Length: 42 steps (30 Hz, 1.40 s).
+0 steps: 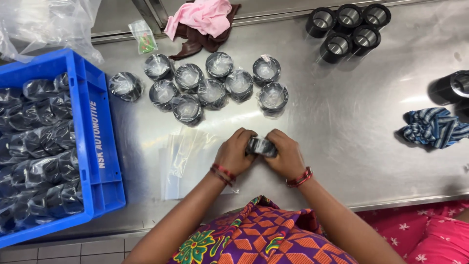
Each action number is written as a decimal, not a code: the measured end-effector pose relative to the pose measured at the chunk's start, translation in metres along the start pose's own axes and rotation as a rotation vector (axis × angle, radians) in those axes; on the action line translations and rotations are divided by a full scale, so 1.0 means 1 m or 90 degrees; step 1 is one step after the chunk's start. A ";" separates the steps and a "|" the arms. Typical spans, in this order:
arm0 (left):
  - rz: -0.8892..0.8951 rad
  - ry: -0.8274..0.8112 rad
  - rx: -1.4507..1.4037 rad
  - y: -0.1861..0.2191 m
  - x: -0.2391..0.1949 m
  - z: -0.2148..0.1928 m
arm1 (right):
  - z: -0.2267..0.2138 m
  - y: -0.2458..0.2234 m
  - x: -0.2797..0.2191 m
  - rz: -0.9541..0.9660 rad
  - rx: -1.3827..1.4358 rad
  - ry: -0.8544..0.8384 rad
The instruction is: Wrapping metal rings in plastic and placing them into a blue plastic crate.
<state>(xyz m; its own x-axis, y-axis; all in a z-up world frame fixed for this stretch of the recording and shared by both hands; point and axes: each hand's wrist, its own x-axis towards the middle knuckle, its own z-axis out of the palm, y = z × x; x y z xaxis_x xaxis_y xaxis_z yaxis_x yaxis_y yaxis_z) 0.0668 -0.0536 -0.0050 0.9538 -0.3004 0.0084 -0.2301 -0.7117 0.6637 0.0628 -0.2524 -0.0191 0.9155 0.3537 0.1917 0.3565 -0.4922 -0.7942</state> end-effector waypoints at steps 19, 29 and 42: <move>0.031 0.055 0.004 -0.018 -0.026 -0.017 | -0.133 0.116 0.147 0.084 -0.355 0.352; -0.066 0.087 -0.244 -0.001 -0.003 0.002 | -0.136 0.114 0.105 0.257 -0.402 0.149; 0.042 0.107 -0.524 -0.005 0.010 0.006 | -0.078 0.007 0.055 0.470 0.119 -0.222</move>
<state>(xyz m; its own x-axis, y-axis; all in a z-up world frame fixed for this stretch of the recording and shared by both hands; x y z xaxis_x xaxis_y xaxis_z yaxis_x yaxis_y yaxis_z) 0.0769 -0.0566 -0.0127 0.9744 -0.1799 0.1347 -0.1343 0.0145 0.9908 0.1304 -0.2988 0.0307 0.7799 0.2329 -0.5809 -0.3774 -0.5655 -0.7333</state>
